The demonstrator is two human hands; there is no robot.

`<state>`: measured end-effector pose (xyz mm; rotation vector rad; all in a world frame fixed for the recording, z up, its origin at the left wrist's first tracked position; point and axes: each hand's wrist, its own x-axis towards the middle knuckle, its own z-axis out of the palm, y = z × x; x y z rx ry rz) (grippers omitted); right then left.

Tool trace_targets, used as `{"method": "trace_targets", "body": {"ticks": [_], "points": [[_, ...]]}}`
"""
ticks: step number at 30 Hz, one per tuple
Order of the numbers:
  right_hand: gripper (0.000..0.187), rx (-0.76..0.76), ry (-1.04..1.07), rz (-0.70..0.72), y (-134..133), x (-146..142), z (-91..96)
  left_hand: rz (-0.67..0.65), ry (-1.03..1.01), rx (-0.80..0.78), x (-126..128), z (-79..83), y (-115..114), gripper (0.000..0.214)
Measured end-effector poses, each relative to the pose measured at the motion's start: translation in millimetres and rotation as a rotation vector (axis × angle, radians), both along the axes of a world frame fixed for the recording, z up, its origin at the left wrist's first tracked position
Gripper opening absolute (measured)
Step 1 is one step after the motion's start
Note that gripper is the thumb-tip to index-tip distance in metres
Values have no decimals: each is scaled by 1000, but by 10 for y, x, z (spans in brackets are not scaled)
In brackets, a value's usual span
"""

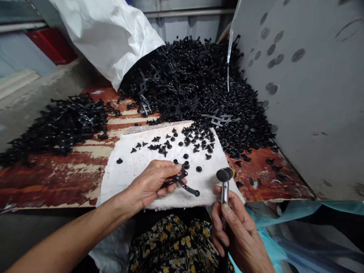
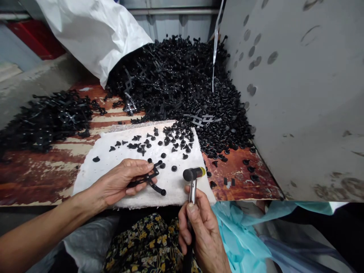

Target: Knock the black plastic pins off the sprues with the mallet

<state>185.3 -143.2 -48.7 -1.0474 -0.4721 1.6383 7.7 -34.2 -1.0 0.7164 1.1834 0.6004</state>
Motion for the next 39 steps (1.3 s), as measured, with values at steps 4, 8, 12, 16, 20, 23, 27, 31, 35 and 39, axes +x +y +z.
{"method": "trace_targets", "body": {"ticks": [4, 8, 12, 16, 20, 23, 27, 31, 35, 39], "points": [[37, 0, -14, 7, 8, -9, 2, -16, -12, 4, -5, -5, 13, 25], [37, 4, -36, 20, 16, -22, 13, -27, -11, 5, -19, -5, 19, 25], [40, -1, -110, -1, 9, -9, 54, -14, -15, -22, -27, 21, -7, 23], [39, 7, -189, -49, -4, 30, 66, 49, -27, -57, -27, 41, -43, 19], [39, 9, -175, -65, -10, 61, 5, 55, -46, -32, -24, 33, -65, 20], [40, 21, -165, -54, -8, 61, -12, 31, -46, -8, -19, 38, -72, 21], [41, -17, -179, -72, 1, 37, 44, 32, -5, 19, -33, 62, -52, 21], [43, -24, -177, -58, 6, 32, 70, 68, 35, 40, -77, 88, 0, 21], [41, -34, -178, -59, 6, 40, 55, 71, 35, 32, -91, 116, 10, 20], [41, -41, -170, -65, 6, 39, 54, 59, 23, 10, -87, 112, -23, 18]]}}
